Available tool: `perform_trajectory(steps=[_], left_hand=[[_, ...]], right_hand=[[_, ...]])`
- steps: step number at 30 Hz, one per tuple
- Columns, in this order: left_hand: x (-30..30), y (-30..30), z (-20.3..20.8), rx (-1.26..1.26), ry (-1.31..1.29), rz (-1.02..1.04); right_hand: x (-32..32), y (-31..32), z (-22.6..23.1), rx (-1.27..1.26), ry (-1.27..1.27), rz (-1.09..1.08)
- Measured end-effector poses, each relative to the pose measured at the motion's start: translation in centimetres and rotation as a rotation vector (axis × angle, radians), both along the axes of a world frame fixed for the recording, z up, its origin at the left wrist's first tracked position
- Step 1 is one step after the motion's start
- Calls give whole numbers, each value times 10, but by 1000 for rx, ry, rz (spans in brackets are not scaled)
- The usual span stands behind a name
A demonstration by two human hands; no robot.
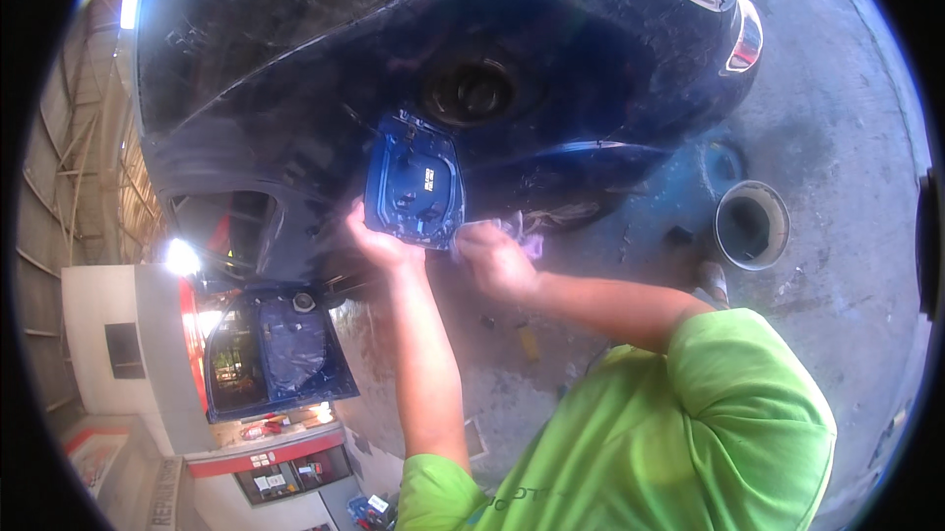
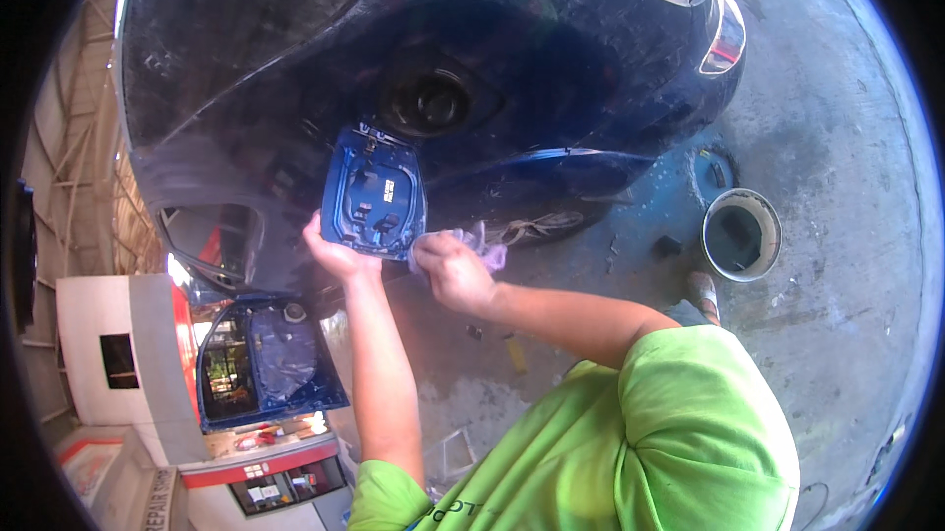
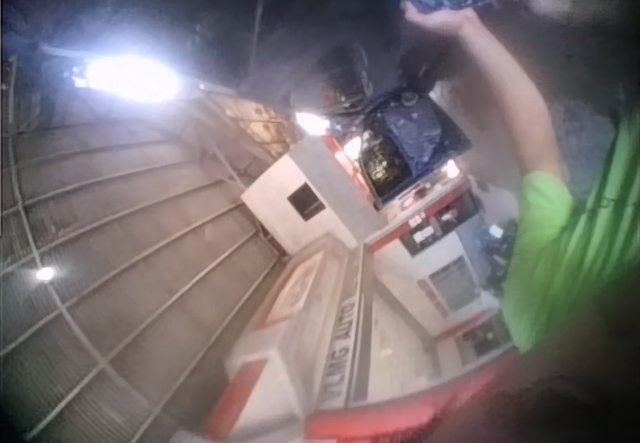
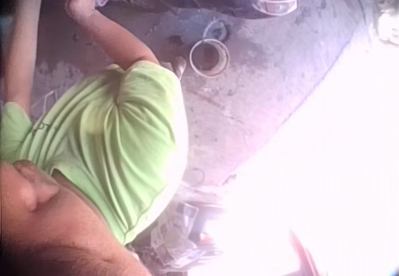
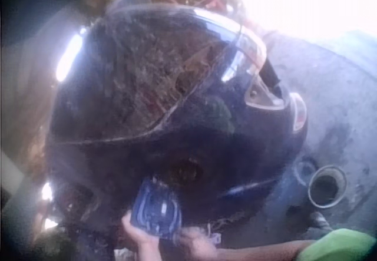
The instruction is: The person uses a small brush to scrub a blue plastic car part, then wipes it with a cloth. The person repeatedly scrubs and wipes the same area of the part.
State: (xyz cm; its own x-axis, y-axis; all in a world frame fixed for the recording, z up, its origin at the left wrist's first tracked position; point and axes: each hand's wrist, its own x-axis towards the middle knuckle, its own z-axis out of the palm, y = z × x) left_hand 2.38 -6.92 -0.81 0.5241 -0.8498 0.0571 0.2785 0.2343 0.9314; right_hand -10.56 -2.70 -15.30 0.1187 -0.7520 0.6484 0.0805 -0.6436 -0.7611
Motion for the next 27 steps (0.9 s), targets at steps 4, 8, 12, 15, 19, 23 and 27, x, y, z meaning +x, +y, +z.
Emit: perform_trajectory(steps=[4, 8, 12, 15, 19, 23, 27], left_hand=[[-1, 1, 1, -12, -58, 87], [0, 1, 2, -22, -88, 74], [5, 3, 2, 6, -111, 34], [9, 4, 0, -6, -129, 37], [11, 3, -2, -42, -127, 8], [8, 1, -2, 22, -182, 97], [2, 3, 0, 27, -113, 108]], right_hand=[[-3, -7, 8, -7, 83, 30], [10, 3, 39, 446, 52, 215], [10, 17, 58, 414, -177, 214], [2, 8, 57, 291, -110, 168], [0, -10, 57, 574, 27, 261], [10, -4, 60, 265, -215, 135], [6, 5, 48, 72, -139, 85]])
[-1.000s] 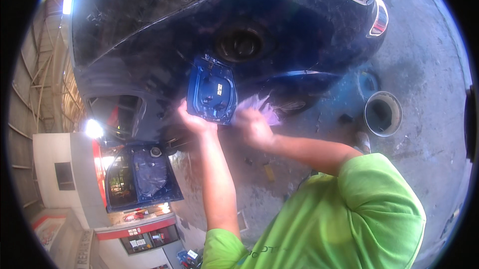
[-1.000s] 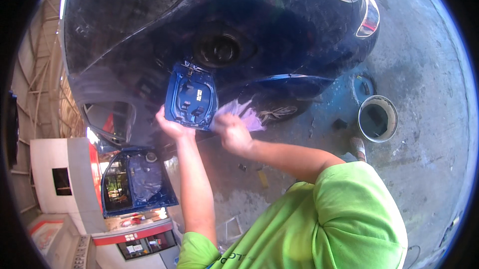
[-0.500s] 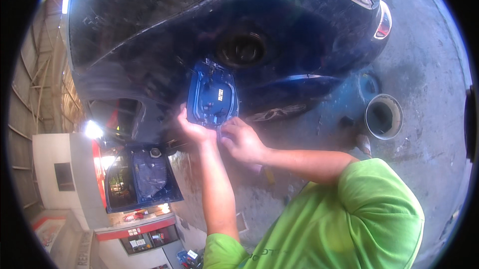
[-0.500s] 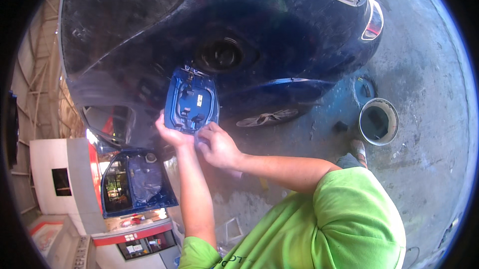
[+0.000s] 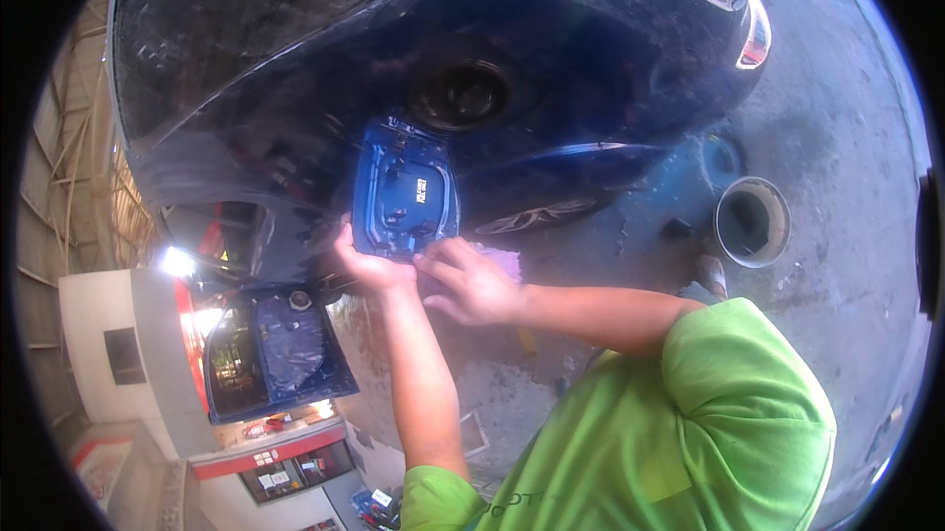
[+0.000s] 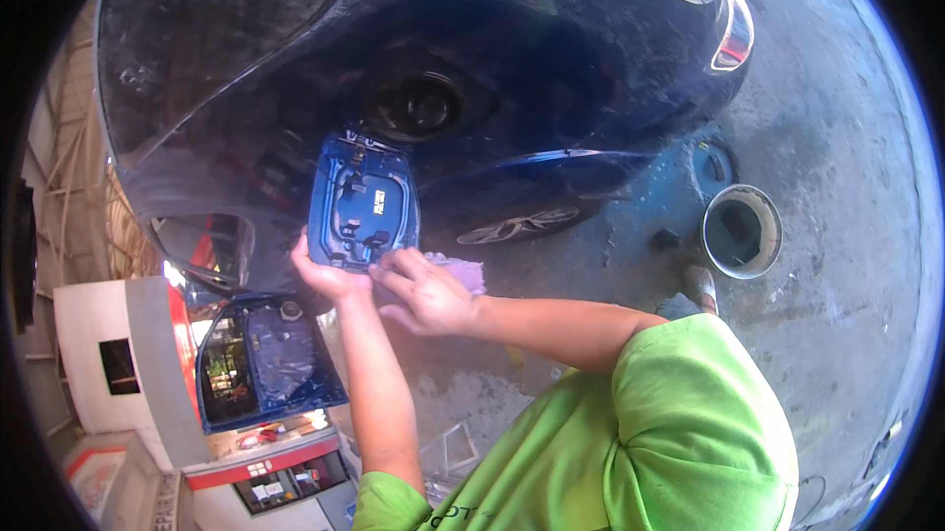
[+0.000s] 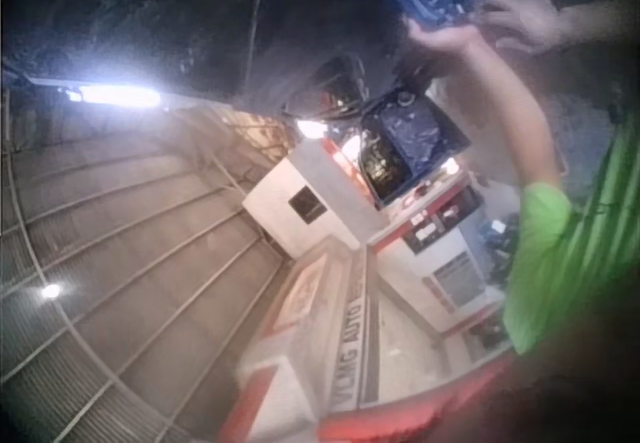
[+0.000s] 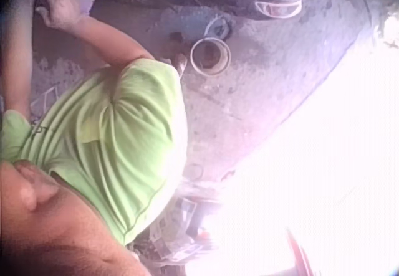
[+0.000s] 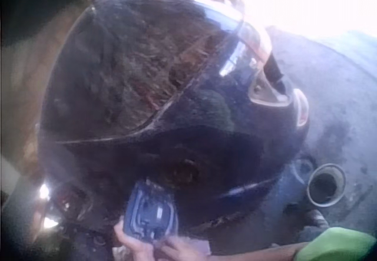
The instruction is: The person uses a small brush to scrub a blue plastic car part, then wipes it with a cloth. The person repeatedly scrubs and wipes the same area of the part.
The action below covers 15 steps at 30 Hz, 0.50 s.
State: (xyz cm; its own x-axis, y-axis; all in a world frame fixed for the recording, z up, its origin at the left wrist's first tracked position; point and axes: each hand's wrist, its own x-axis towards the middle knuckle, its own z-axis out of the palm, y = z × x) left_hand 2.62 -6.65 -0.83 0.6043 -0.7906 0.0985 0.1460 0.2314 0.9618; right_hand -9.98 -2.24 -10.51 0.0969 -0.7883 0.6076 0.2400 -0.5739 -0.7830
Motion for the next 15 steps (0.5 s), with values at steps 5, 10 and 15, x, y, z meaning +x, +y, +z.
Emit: perform_trajectory(steps=[5, 10, 15], left_hand=[[-2, 1, 0, -52, 31, -70], [0, 0, -3, -81, 46, -121], [3, 0, -7, -65, 41, -66]], right_hand=[[-7, -15, -7, -18, 43, 69], [-7, -17, 13, 131, 174, -50], [-15, -3, 17, -31, 133, -39]])
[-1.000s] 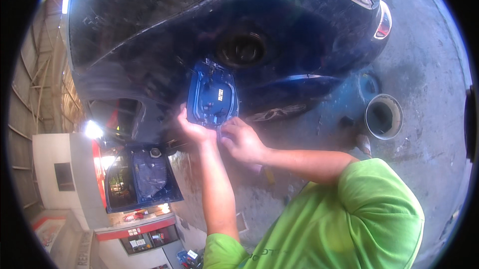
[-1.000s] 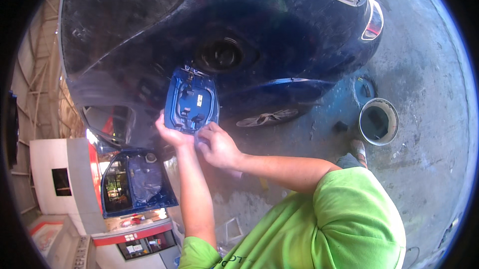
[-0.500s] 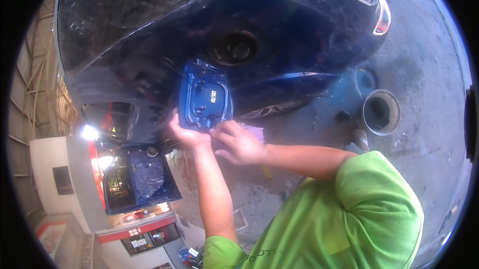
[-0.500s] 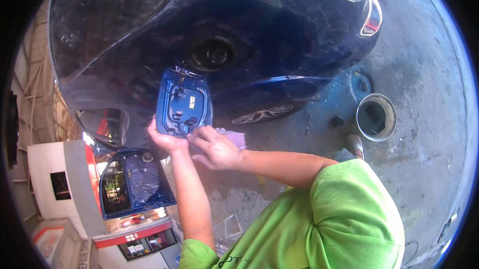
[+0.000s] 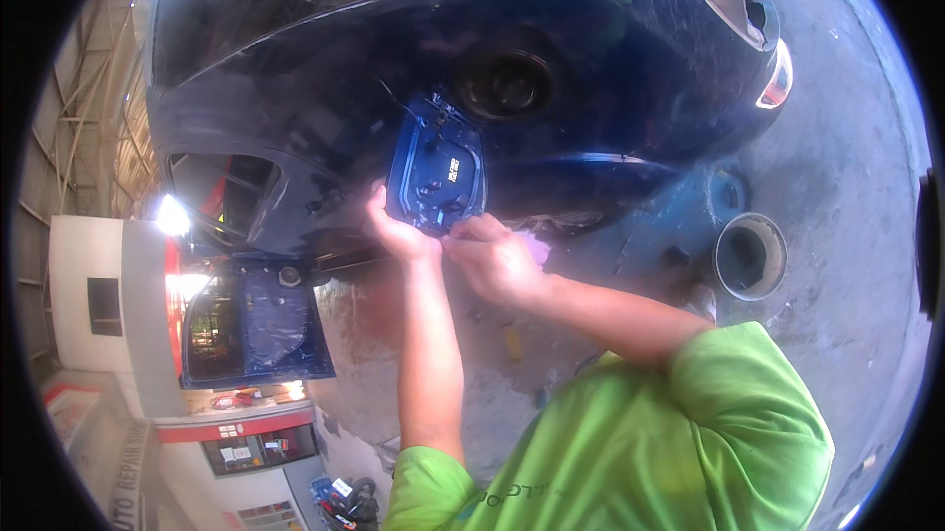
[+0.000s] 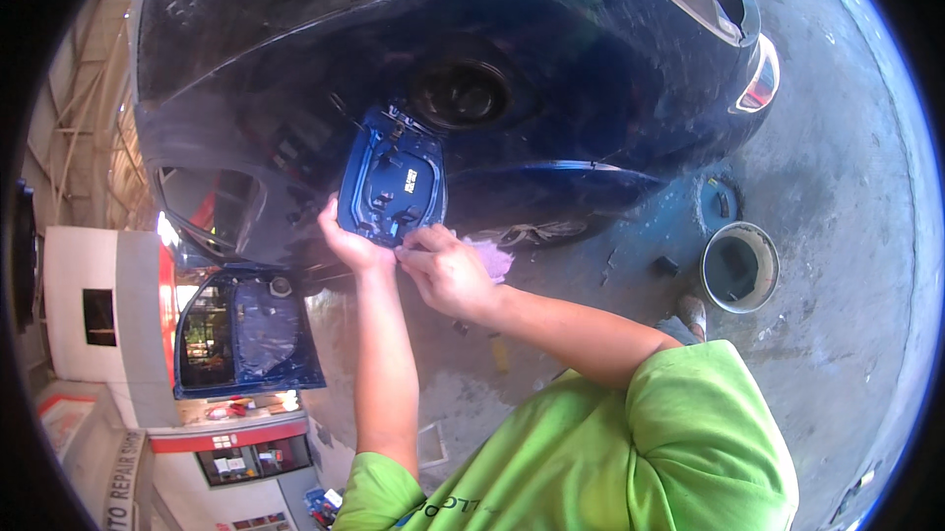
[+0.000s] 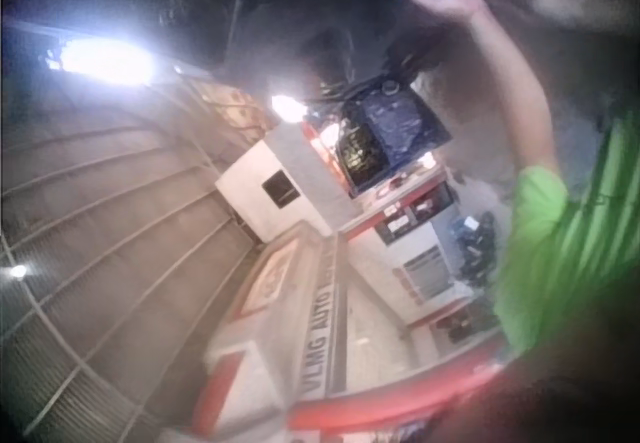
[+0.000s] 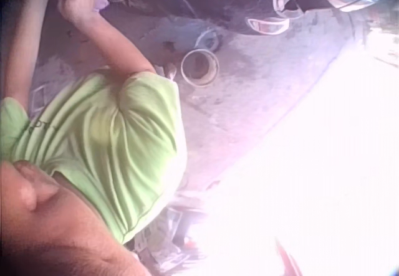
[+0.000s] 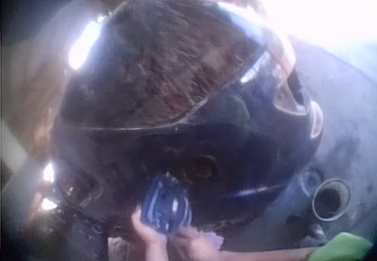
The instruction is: The person uses a small brush to scrub a blue plastic car part, then wipes it with a cloth. The person repeatedly scrubs and wipes the same area of the part.
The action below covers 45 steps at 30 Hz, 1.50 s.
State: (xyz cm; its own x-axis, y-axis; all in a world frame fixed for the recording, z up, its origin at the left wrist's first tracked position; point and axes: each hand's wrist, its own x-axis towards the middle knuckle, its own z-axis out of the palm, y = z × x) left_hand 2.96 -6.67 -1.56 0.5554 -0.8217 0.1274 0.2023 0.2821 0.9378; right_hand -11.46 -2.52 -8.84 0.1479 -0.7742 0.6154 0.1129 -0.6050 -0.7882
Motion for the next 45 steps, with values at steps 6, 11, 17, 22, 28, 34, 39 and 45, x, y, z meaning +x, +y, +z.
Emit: perform_trajectory(steps=[6, 11, 17, 22, 28, 34, 39, 45], left_hand=[[0, -5, -4, -25, 62, 77], [0, -4, -7, -74, 141, -81], [7, -9, -10, 15, 198, 8], [8, -8, -13, 25, 230, -21], [-2, -2, -15, -93, -73, 1], [-9, -1, -9, -164, -198, 57], [-15, -4, -8, -141, -133, 71], [-14, -2, -7, -141, -2, 58]], right_hand=[[-2, 5, 3, 114, -52, 20], [2, -9, 15, 107, -5, 11], [8, -4, 9, 83, -3, -48], [-2, 21, 7, -30, 75, -95], [-3, -8, 47, -51, 22, -50], [-3, -8, 65, -202, 105, -35], [-5, -13, 58, 97, 83, 10], [5, -9, 37, -352, 104, -94]])
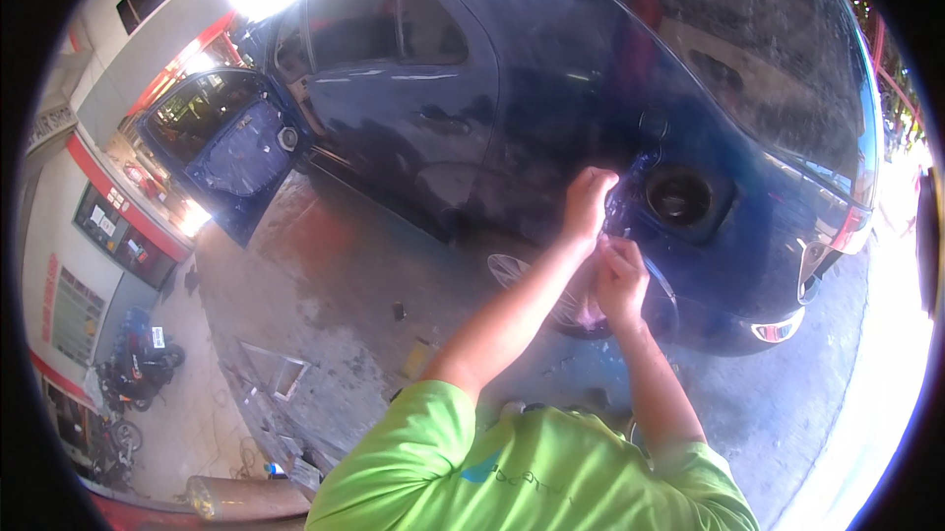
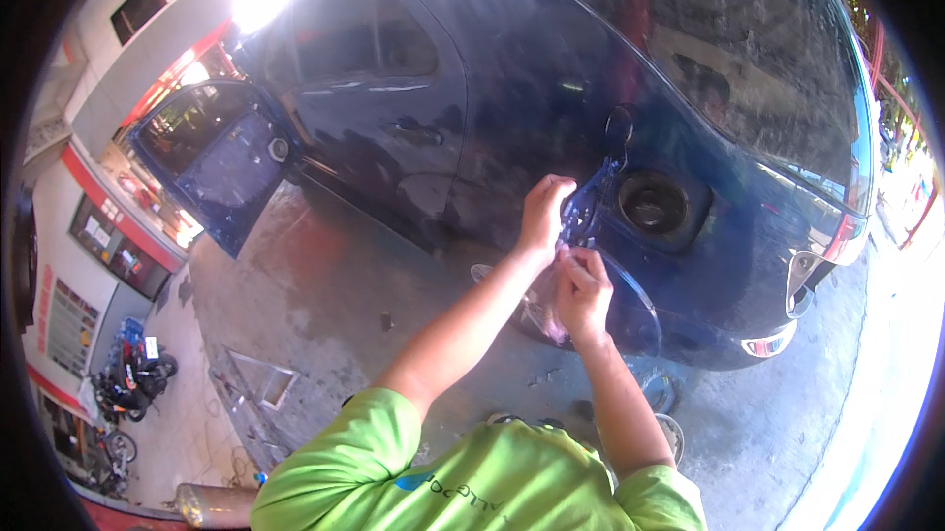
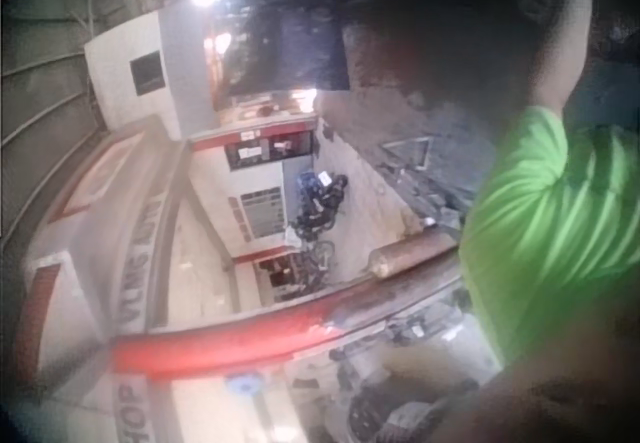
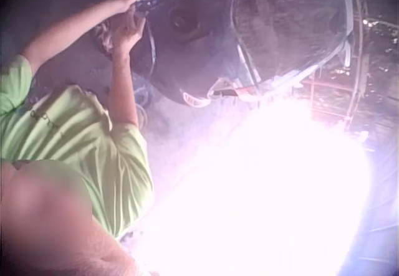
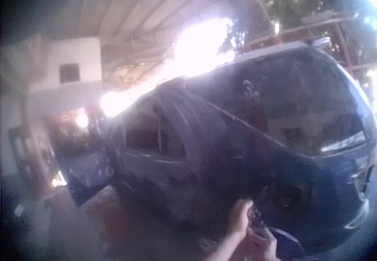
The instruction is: The person uses a small brush to scrub a blue plastic car part, then wipes it with a cloth. The person repeatedly scrubs and wipes the same area of the part.
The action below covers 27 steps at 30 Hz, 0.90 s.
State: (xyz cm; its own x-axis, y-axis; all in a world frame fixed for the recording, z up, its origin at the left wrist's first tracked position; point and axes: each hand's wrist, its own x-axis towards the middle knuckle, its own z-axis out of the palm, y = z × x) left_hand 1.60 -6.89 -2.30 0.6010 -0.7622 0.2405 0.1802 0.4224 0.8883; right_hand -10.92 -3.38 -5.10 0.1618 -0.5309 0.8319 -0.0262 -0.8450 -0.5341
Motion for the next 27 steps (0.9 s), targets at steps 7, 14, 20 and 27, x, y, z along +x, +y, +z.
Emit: perform_trajectory(steps=[7, 14, 20, 27], left_hand=[[7, 1, -2, -58, -237, 73], [21, -9, -15, 33, 168, -119], [19, -7, -9, 128, 314, -206], [19, -5, -6, 157, 223, -213]], right_hand=[[3, -4, -6, 208, -5, -28], [5, 1, -34, 294, -65, -11], [-4, -13, -23, 286, -54, 119], [-2, -13, -11, 251, -178, 142]])
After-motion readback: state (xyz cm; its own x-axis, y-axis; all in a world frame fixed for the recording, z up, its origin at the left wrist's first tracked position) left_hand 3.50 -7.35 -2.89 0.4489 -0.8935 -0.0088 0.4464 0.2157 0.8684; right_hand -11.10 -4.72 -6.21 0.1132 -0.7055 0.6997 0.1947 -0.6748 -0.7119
